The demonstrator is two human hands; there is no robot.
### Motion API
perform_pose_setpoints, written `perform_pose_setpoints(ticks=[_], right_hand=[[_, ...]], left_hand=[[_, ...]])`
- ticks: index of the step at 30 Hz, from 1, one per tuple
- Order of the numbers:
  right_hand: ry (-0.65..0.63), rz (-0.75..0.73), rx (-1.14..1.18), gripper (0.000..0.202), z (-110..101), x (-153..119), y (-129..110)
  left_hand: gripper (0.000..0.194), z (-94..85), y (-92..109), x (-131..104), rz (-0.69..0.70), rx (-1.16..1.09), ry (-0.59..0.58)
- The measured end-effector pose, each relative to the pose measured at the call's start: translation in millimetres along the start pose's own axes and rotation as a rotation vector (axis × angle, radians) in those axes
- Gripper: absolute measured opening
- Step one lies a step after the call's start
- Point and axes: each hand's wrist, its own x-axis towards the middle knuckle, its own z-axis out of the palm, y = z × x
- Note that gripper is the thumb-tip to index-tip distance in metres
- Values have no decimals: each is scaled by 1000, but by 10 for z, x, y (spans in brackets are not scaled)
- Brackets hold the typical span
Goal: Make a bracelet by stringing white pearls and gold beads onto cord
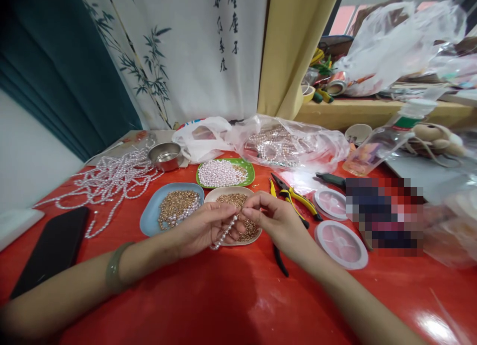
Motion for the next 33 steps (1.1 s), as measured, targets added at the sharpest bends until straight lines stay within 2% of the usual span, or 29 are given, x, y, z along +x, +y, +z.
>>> perform_pose_setpoints(ticks=[7,11,19,25,30,33], right_hand=[[51,-216,-323,12,12,-35,-8],[92,-275,-379,12,38,-45,11],[126,-293,-360,13,4,-4,95],[154,-263,-326,11,-17,25,109],[206,-123,-328,12,2,-6,57],[228,-123,-494,16,88,-90,-2]], left_hand=[[11,-42,-8,13,-39,39,-56],[12,-31,1,3,-38,21,-90],[14,-34,-11,-3,-42,31,-49],[12,9,-1,7,4,-21,-12],[12,-6,-18,26,101,67,85],[9,-25,-27,43,201,90,142]])
